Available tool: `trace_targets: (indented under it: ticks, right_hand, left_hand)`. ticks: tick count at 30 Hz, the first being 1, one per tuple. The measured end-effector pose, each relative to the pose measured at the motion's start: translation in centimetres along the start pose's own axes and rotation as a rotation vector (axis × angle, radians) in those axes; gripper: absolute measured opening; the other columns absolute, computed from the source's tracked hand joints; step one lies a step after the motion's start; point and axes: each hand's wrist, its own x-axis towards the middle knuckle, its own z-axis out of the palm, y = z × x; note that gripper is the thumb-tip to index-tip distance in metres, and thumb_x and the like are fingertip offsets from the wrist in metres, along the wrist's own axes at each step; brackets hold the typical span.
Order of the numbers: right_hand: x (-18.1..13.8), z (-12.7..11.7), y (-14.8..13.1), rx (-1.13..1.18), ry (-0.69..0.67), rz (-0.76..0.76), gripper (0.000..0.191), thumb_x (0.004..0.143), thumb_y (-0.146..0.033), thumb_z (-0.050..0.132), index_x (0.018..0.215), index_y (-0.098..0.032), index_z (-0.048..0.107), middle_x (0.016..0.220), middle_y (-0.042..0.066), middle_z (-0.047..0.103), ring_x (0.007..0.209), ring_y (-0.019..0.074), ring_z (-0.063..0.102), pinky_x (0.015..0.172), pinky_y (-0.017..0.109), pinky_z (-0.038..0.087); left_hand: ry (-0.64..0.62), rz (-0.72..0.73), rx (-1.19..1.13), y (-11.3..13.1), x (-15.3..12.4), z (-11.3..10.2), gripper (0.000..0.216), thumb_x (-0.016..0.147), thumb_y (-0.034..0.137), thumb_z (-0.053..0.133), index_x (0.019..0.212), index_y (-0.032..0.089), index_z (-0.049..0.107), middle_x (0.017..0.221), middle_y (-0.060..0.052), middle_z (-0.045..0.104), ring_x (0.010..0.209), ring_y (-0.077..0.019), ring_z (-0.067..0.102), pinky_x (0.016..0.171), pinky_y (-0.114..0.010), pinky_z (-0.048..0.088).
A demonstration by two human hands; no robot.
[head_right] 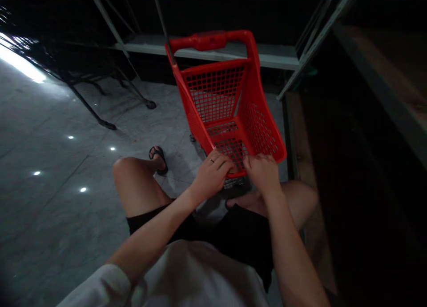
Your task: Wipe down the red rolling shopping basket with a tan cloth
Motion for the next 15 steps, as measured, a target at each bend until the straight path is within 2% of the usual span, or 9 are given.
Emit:
trace_targets:
  ticks: [3, 6, 8, 10, 13, 15]
  right_hand:
    - [-1.3, 0.1, -1.7, 0.057, 0.057, 0.039, 0.05, 0.107, -0.027, 0.034, 0.088, -0.016, 0.079, 0.082, 0.013, 0.08, 0.076, 0.0251, 0.072, 0.079, 0.037, 0.041]
    - [-2.2, 0.9, -3.0, 0.129, 0.171, 0.085, 0.051, 0.105, -0.026, 0.036, 0.076, -0.017, 0.077, 0.076, 0.013, 0.078, 0.076, 0.0247, 0.071, 0.088, 0.038, 0.043]
    - [-2.5, 1.5, -3.3, 0.179, 0.228, 0.076, 0.05, 0.104, -0.026, 0.038, 0.072, -0.019, 0.076, 0.071, 0.011, 0.076, 0.075, 0.0234, 0.07, 0.093, 0.038, 0.044]
    - [-2.7, 1.8, -3.5, 0.209, 0.251, 0.051, 0.049, 0.103, -0.026, 0.04, 0.069, -0.02, 0.075, 0.068, 0.009, 0.075, 0.073, 0.0226, 0.069, 0.094, 0.038, 0.045]
    - [-2.9, 1.9, -3.5, 0.235, 0.252, 0.027, 0.046, 0.103, -0.025, 0.041, 0.068, -0.022, 0.072, 0.068, 0.007, 0.074, 0.072, 0.0227, 0.069, 0.09, 0.039, 0.046]
    - [-3.1, 1.9, -3.5, 0.262, 0.246, 0.002, 0.045, 0.103, -0.026, 0.042, 0.066, -0.024, 0.07, 0.068, 0.005, 0.074, 0.07, 0.0225, 0.068, 0.088, 0.039, 0.046]
  left_hand:
    - [-0.017, 0.088, 0.065, 1.1, 0.2, 1.1, 0.023, 0.105, 0.022, 0.049, 0.115, 0.018, 0.069, 0.111, -0.008, 0.072, 0.111, -0.0233, 0.065, 0.126, -0.049, 0.042]
    - [-0.031, 0.16, 0.107, -1.3, 1.0, 0.7, 0.023, 0.106, 0.024, 0.048, 0.112, 0.017, 0.069, 0.109, -0.008, 0.071, 0.11, -0.023, 0.065, 0.127, -0.048, 0.041]
    - [-0.024, 0.141, 0.138, -4.6, 2.0, -0.3, 0.022, 0.105, 0.021, 0.048, 0.108, 0.017, 0.069, 0.107, -0.008, 0.071, 0.109, -0.0229, 0.065, 0.127, -0.05, 0.04]
    - [-0.011, 0.079, 0.184, -8.9, 3.6, -1.7, 0.022, 0.103, 0.017, 0.048, 0.107, 0.018, 0.069, 0.108, -0.008, 0.071, 0.109, -0.0235, 0.066, 0.127, -0.053, 0.04]
    - [-0.005, 0.012, 0.267, -15.8, 7.1, -4.2, 0.018, 0.102, 0.015, 0.05, 0.107, 0.018, 0.068, 0.111, -0.008, 0.071, 0.114, -0.0248, 0.065, 0.128, -0.055, 0.038]
    - [0.007, -0.013, 0.304, -19.4, 9.6, -5.7, 0.013, 0.101, 0.015, 0.054, 0.104, 0.017, 0.066, 0.113, -0.009, 0.07, 0.122, -0.0252, 0.062, 0.129, -0.053, 0.036]
